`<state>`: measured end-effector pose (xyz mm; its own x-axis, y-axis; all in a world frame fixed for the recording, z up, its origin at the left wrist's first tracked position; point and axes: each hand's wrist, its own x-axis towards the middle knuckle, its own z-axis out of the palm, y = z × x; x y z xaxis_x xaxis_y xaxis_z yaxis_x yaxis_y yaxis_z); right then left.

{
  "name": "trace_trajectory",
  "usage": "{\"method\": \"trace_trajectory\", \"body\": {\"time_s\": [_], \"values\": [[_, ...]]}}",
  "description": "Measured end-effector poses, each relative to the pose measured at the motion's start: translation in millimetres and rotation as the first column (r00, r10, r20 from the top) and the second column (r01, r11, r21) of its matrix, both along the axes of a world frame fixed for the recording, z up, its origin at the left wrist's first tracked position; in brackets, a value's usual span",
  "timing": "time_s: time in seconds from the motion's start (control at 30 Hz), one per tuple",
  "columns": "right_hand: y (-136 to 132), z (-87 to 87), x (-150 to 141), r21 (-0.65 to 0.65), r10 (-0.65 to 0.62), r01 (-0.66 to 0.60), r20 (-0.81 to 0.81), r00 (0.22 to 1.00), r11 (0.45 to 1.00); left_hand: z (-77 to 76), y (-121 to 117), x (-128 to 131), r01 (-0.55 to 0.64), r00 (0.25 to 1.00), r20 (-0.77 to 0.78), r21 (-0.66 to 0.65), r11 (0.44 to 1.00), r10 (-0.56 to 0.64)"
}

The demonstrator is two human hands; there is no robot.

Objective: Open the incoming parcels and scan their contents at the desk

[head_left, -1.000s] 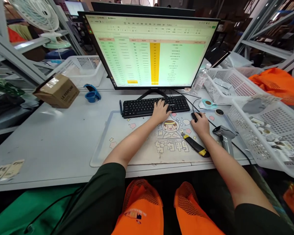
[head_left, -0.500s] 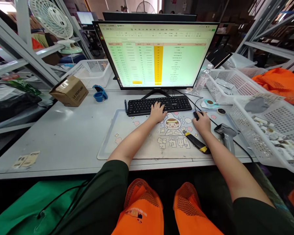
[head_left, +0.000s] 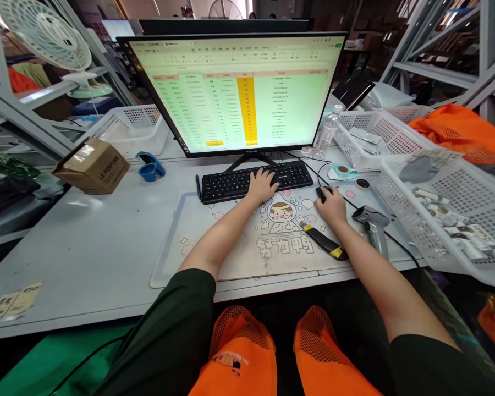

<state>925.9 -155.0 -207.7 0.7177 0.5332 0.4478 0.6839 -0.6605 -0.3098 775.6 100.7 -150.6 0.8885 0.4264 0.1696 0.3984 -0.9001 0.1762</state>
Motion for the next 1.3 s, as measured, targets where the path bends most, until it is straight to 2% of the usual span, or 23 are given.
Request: {"method": "trace_trajectory", "body": {"time_s": [0.17,0.43,1.03,1.2,1.3], "values": [[-1,-0.9,1,-0.002,-0.003,0.003,0.015,1.0,1.0,2.7,-5,7,-0.002,1.0,0.015,0.005,1.0,0.002],[0,-5.1,4,0.033,0.004,-0.005,0.041,0.999,0.999,-2.3,-8,10,-0.026,0.999,0.025,0.012,1.0,0.025],[-1,-2.9,2,0.03,0.01,-0.011,0.035,0.999,0.999,-0.8,-12,12,-0.051,0.999,0.004,0.008,0.999,0.051],[-1,-2.2,1,0.027,0.011,-0.012,0.047,0.999,1.0,-0.4,-14,5,-0.061,0.998,0.031,-0.01,0.998,0.061],[-1,-3.2,1,0.034,0.015,-0.017,0.067,0.998,0.999,0.8,-22,-12,-0.029,0.998,0.047,-0.021,0.999,0.03]]}}
